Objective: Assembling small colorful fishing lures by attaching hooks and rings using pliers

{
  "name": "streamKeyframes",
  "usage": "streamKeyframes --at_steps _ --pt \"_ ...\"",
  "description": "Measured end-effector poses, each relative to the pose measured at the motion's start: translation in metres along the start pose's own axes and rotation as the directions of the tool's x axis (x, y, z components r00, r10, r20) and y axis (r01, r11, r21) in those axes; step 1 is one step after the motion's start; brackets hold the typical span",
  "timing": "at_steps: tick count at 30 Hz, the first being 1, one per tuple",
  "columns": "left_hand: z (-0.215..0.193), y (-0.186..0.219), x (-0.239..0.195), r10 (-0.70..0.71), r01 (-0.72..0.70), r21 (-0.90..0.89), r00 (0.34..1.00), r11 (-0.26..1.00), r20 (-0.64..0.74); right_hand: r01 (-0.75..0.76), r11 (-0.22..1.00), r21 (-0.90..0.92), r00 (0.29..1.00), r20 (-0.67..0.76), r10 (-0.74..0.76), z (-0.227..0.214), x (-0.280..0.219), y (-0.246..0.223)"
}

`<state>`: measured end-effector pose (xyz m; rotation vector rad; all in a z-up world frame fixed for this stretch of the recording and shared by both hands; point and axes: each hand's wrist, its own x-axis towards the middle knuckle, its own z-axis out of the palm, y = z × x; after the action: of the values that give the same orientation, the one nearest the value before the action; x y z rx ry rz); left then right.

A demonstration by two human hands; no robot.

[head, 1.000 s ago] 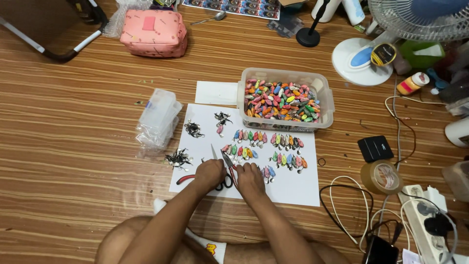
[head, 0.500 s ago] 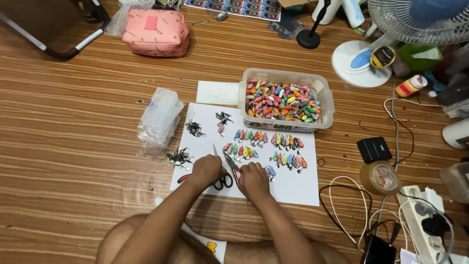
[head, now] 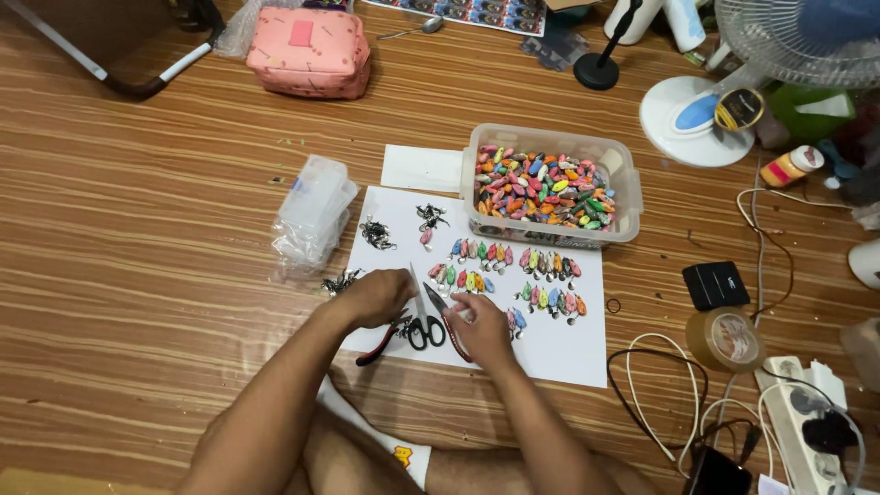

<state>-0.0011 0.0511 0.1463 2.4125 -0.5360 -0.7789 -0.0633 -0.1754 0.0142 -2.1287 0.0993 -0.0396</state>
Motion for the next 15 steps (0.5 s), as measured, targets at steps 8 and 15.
streamKeyframes --at_steps 8,15 --pt "0.011 -0.007 -0.003 0.149 -0.153 -0.091 0.988 0.984 -0.045 -0.248 0.631 0.735 0.965 0.129 0.228 -0.01 -0.001 -0.039" --pt "0.026 -0.003 0.004 0.218 -0.234 -0.2 0.971 0.952 -0.097 -0.155 0.613 0.775 0.976 0.025 0.215 -0.013 0.0 -0.054"
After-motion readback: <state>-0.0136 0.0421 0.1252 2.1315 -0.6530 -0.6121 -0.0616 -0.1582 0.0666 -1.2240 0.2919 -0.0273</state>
